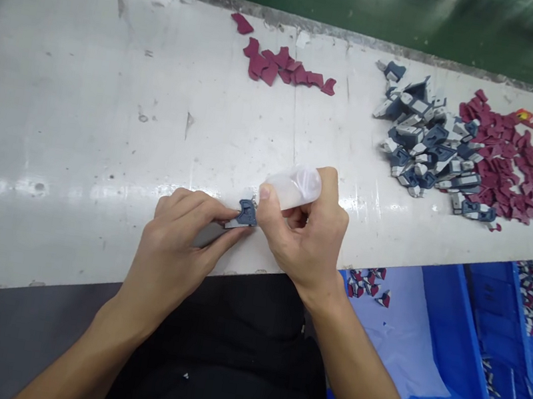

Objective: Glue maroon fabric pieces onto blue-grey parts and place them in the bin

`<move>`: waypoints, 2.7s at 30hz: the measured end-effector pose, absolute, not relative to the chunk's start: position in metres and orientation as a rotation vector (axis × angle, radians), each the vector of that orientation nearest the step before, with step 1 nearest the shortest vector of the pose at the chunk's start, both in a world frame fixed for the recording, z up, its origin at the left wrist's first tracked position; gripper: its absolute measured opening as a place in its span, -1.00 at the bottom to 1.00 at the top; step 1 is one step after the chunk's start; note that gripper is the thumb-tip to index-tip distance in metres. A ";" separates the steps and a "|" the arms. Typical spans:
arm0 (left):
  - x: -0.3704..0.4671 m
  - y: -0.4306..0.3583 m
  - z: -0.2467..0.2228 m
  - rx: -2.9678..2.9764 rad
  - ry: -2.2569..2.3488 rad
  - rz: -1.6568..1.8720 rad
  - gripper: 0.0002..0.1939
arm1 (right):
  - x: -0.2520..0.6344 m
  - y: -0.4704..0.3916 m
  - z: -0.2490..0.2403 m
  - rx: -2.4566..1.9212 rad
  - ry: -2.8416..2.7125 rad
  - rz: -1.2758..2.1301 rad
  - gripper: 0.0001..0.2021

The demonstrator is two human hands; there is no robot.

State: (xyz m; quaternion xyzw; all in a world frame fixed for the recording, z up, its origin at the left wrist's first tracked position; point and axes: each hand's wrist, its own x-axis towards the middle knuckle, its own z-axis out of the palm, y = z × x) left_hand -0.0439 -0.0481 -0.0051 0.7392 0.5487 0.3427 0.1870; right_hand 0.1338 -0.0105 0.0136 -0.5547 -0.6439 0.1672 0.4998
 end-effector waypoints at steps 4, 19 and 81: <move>-0.044 -0.048 -0.005 2.086 1.537 0.966 -0.87 | 0.131 -0.008 0.012 -1.331 -1.549 0.422 -0.57; -0.044 -0.048 -0.005 2.069 1.538 0.969 -0.91 | 0.127 -0.013 0.009 -1.333 -1.564 0.427 -0.59; -0.046 -0.056 -0.008 2.165 1.587 1.011 -0.88 | 0.113 0.119 0.029 -1.575 -1.747 0.748 -0.92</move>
